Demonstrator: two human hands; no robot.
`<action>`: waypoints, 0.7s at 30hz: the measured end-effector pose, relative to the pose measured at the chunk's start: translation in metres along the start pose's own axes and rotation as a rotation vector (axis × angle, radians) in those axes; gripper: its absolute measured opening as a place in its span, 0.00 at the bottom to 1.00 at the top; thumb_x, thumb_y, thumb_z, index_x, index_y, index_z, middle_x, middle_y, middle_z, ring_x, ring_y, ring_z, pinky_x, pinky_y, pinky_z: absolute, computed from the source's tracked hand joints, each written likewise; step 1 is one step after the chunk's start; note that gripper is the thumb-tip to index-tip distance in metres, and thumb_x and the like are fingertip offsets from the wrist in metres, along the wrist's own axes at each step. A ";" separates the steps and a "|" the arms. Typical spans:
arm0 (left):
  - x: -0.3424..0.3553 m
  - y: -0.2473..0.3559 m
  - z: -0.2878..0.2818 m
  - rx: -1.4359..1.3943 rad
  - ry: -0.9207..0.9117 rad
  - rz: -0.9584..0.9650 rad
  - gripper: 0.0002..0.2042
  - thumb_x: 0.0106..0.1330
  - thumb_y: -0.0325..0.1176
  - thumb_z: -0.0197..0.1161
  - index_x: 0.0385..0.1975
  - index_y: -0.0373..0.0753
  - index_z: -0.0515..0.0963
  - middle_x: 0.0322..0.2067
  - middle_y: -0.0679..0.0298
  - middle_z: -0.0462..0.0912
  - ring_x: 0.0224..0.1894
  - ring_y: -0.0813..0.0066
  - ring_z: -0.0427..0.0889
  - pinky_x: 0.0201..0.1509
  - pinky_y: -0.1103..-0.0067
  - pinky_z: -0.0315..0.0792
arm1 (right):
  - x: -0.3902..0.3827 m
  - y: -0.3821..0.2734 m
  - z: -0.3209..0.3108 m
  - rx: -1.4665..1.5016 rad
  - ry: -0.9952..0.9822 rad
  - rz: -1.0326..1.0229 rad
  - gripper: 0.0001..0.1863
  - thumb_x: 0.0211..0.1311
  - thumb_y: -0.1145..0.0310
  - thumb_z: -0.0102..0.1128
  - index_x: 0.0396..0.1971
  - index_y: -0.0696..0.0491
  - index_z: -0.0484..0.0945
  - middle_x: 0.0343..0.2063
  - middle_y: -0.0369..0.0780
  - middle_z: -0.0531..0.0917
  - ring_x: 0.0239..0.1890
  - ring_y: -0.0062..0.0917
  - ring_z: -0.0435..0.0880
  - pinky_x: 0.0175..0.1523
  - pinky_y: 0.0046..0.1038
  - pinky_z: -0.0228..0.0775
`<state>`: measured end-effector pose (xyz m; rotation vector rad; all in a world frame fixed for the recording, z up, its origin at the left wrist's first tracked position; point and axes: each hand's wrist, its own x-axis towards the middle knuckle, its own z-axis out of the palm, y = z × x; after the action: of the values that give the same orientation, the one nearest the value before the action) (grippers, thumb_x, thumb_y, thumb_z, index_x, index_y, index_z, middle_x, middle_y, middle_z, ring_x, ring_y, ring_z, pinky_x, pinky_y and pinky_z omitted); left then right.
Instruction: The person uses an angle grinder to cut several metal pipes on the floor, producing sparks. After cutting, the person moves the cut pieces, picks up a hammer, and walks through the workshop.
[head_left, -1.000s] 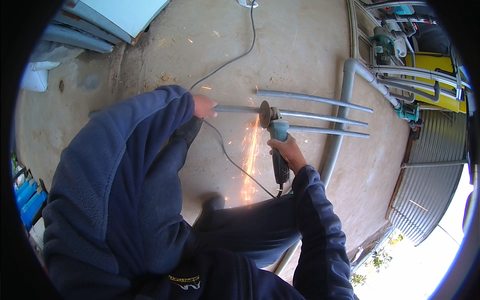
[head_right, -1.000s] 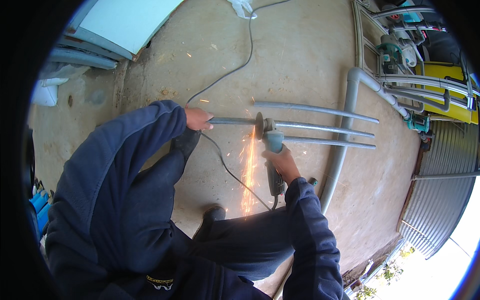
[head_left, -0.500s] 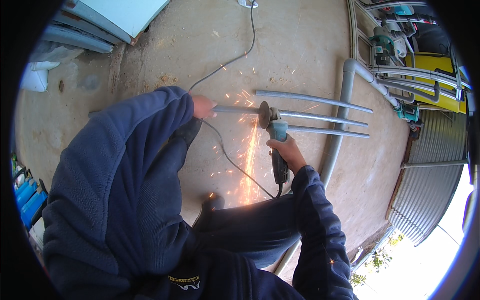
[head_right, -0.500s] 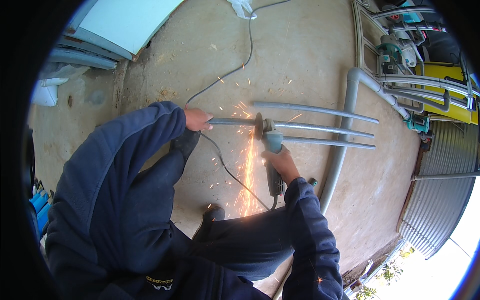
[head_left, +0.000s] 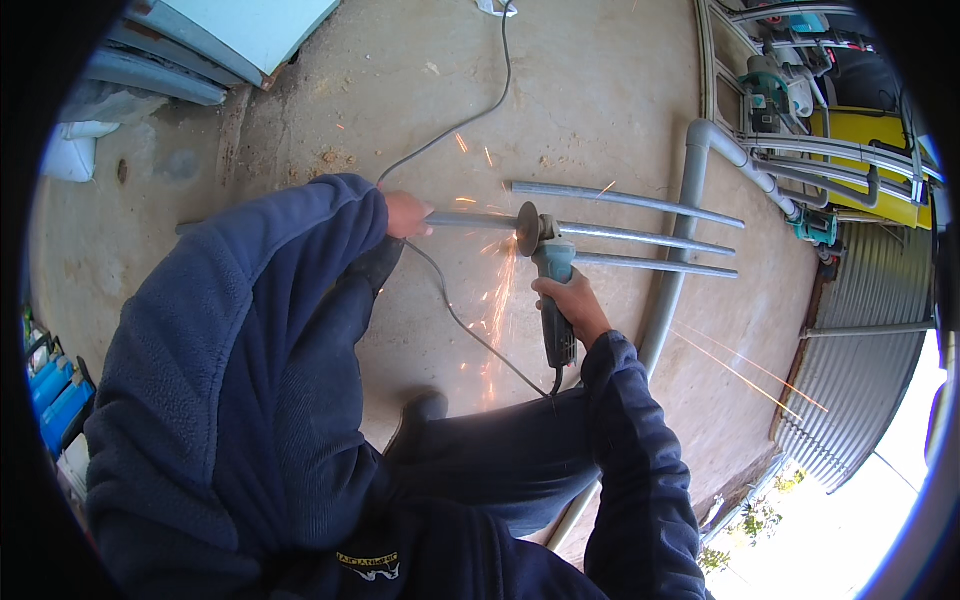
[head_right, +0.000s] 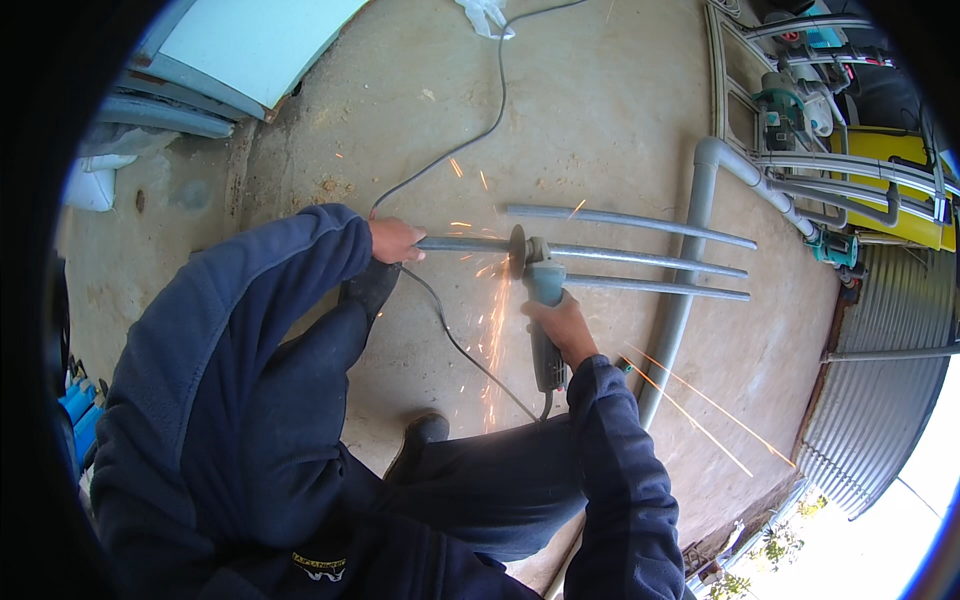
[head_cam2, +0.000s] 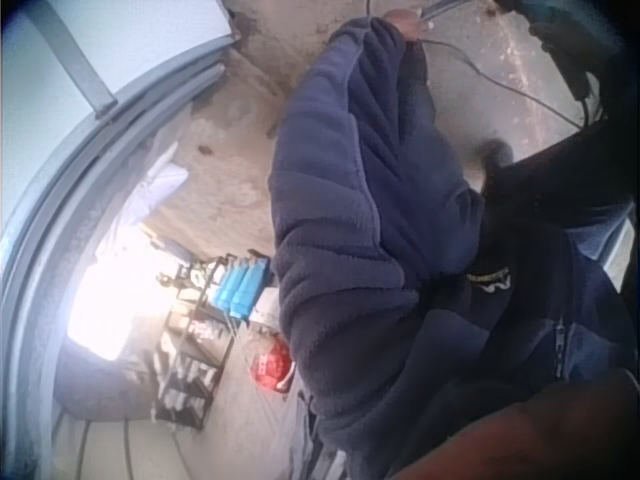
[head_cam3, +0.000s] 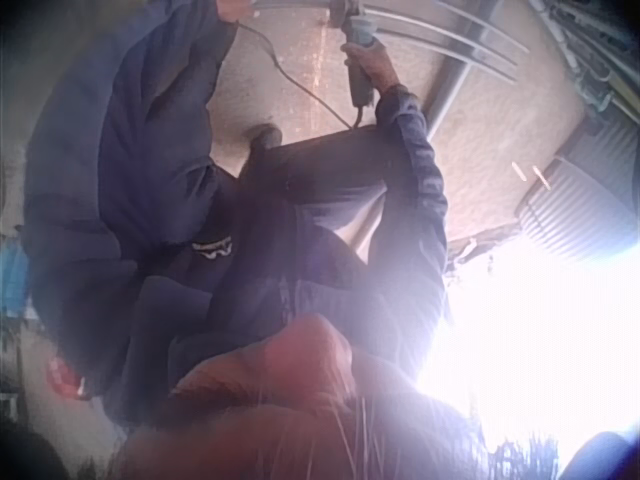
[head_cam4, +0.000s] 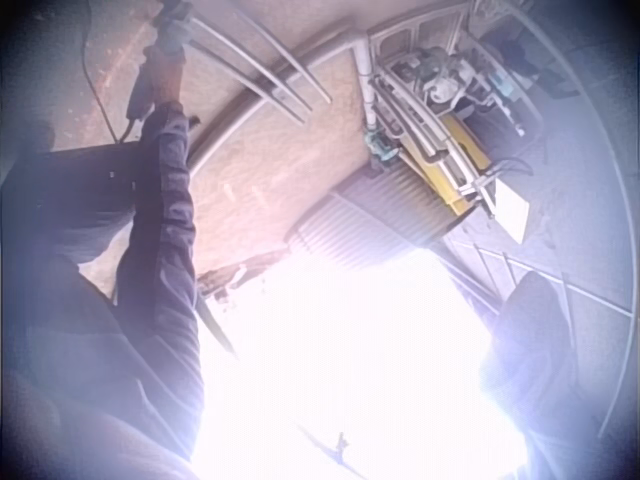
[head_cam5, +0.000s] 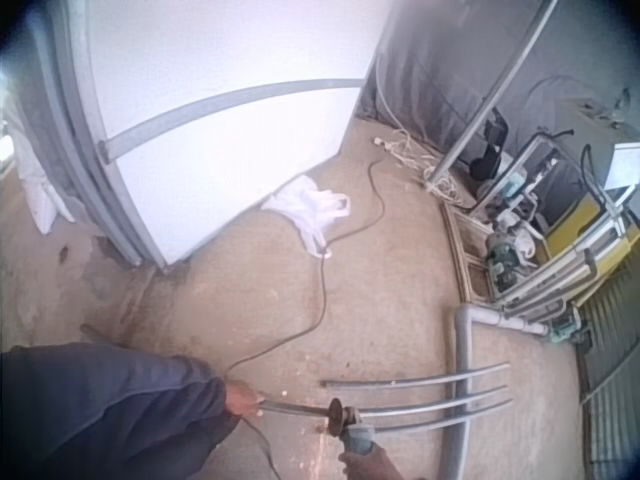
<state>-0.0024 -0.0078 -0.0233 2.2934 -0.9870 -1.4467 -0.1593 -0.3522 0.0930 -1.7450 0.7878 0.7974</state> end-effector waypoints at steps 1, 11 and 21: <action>-0.001 0.001 0.000 0.012 0.022 0.012 0.28 0.77 0.53 0.57 0.61 0.33 0.75 0.49 0.36 0.85 0.54 0.32 0.83 0.59 0.45 0.72 | 0.000 0.000 0.000 -0.027 0.017 0.001 0.27 0.60 0.64 0.75 0.54 0.64 0.76 0.34 0.39 0.82 0.30 0.26 0.86 0.37 0.30 0.81; 0.006 -0.008 0.006 0.012 0.040 0.067 0.26 0.77 0.52 0.58 0.58 0.33 0.76 0.46 0.38 0.86 0.51 0.33 0.85 0.58 0.45 0.73 | 0.001 0.003 0.003 0.040 -0.003 -0.001 0.25 0.60 0.65 0.75 0.52 0.63 0.78 0.35 0.40 0.84 0.29 0.26 0.86 0.36 0.30 0.80; 0.001 -0.004 0.007 -0.037 0.220 -0.076 0.23 0.75 0.45 0.63 0.60 0.34 0.74 0.51 0.41 0.84 0.57 0.37 0.83 0.63 0.52 0.75 | -0.017 -0.028 -0.024 0.389 0.092 -0.016 0.18 0.66 0.60 0.71 0.44 0.58 0.78 0.34 0.39 0.84 0.32 0.26 0.87 0.39 0.31 0.84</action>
<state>-0.0065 -0.0043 -0.0293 2.4227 -0.8117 -1.1956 -0.1426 -0.3655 0.1284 -1.4437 0.9212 0.5141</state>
